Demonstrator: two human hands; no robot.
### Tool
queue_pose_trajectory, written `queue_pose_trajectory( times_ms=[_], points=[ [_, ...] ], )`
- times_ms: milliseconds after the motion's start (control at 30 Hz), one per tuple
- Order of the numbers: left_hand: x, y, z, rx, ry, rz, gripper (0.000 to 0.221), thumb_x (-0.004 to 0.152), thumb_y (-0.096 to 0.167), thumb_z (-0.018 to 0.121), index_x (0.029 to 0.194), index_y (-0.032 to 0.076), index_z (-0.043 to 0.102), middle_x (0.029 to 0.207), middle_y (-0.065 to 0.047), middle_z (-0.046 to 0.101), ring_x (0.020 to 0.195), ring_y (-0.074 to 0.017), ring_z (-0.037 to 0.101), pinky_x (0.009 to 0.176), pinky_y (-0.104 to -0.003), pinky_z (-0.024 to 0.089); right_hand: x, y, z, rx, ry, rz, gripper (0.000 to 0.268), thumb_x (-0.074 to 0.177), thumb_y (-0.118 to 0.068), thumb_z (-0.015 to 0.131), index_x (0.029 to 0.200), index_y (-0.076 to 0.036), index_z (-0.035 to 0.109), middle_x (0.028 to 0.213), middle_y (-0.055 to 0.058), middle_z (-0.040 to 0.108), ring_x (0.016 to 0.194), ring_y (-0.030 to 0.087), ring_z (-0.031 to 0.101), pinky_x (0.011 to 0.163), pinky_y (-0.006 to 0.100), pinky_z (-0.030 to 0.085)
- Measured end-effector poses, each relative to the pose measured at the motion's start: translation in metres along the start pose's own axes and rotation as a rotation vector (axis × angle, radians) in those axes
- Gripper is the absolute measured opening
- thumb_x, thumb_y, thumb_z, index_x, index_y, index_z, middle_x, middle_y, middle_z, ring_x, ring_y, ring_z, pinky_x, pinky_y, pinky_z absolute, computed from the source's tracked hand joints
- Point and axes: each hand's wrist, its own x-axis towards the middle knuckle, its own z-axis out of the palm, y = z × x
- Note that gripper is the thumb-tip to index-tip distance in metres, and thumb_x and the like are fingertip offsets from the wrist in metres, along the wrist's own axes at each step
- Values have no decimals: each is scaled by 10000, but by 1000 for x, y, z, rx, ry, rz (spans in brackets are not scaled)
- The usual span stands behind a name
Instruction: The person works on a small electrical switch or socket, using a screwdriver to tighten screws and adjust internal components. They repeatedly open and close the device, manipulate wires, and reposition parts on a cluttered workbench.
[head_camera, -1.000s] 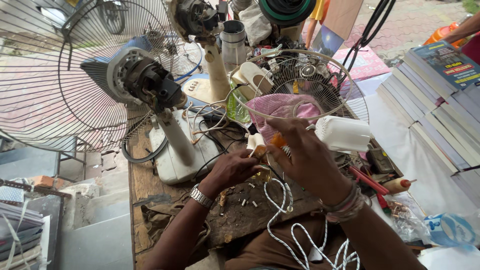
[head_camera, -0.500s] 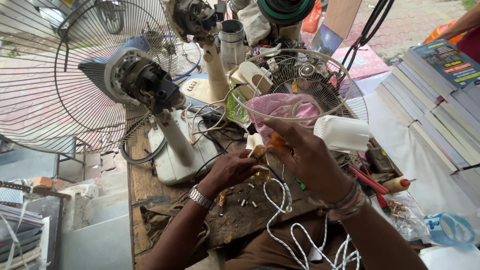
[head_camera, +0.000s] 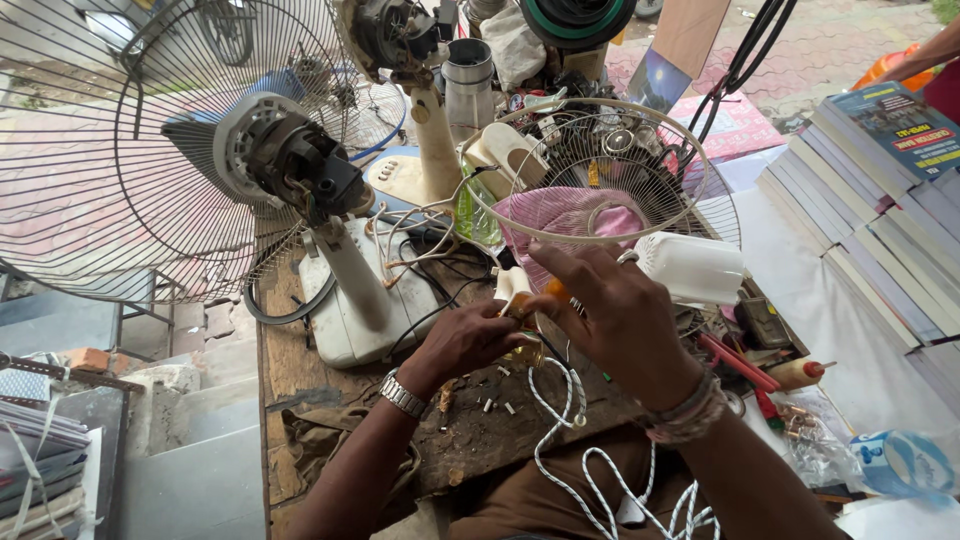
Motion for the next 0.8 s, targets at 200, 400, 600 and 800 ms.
queue_pose_trajectory(
  times_ms=[200, 400, 600, 800],
  points=[
    [0, 2, -4, 8, 3, -26, 281, 972, 452, 651, 1001, 187, 743, 897, -26, 694, 689, -187, 679, 514, -350, 535, -2, 6, -3, 420, 178, -206, 599, 950, -102, 704, 1488, -172, 450, 1145, 109, 684, 967, 244, 739, 779, 356, 619],
    [-1, -2, 0, -43, 11, 3, 220, 996, 378, 639, 1003, 173, 719, 992, -19, 709, 678, -165, 684, 512, -314, 552, -7, 3, 2, 137, 210, -79, 677, 891, -220, 808, 1470, -201, 458, 980, 91, 689, 814, 239, 711, 675, 386, 566],
    [-1, -4, 3, -27, 37, -28, 211, 980, 355, 685, 1040, 154, 662, 993, -33, 700, 674, -173, 685, 534, -318, 564, -20, 7, -4, 201, 390, -143, 654, 884, -193, 813, 1445, -146, 480, 1090, 110, 727, 950, 248, 727, 790, 383, 574],
    [-4, -9, -1, -65, 68, -44, 186, 980, 316, 673, 1049, 145, 654, 1042, -48, 701, 718, -193, 708, 575, -325, 592, -93, 21, -4, 356, 655, 150, 447, 972, -88, 801, 1323, -85, 524, 1130, 98, 722, 1067, 199, 718, 973, 353, 578]
  ],
)
